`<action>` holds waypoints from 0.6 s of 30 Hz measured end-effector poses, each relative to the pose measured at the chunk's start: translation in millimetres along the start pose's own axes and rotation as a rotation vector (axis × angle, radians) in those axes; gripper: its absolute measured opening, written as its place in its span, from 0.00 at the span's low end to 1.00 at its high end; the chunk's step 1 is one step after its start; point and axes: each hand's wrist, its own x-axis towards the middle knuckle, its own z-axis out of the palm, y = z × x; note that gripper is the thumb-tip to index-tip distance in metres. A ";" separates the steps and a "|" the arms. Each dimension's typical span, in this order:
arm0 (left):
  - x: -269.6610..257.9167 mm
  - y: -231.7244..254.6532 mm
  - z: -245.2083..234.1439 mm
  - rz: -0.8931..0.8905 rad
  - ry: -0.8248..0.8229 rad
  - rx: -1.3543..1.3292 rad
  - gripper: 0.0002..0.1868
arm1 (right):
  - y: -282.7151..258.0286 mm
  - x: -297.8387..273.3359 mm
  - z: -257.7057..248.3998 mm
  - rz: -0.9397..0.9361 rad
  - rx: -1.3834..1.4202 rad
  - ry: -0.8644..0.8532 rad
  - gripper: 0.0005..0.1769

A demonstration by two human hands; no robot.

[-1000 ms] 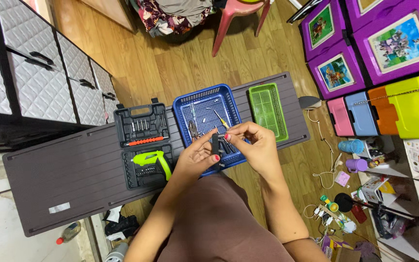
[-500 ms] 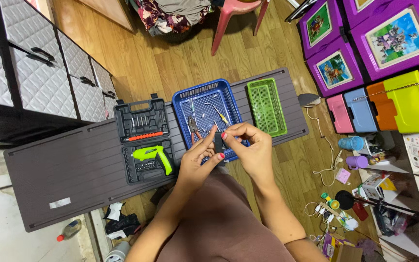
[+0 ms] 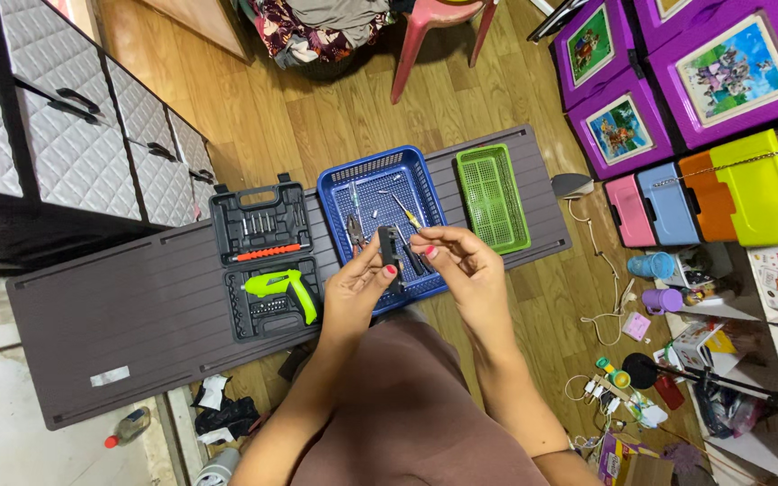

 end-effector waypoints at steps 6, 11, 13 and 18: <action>-1.3 3.5 5.8 0.015 0.002 -0.016 0.32 | 9.8 8.4 6.4 -0.035 -0.077 0.069 0.11; -3.9 21.3 15.2 0.035 0.007 0.122 0.32 | 12.1 14.5 10.2 0.007 -0.143 0.084 0.08; -4.2 29.5 17.2 0.044 0.014 0.204 0.32 | 13.0 15.9 11.5 0.000 -0.149 0.083 0.07; -2.3 44.0 21.0 0.061 0.036 0.382 0.31 | 16.9 20.8 10.7 0.024 -0.138 0.087 0.06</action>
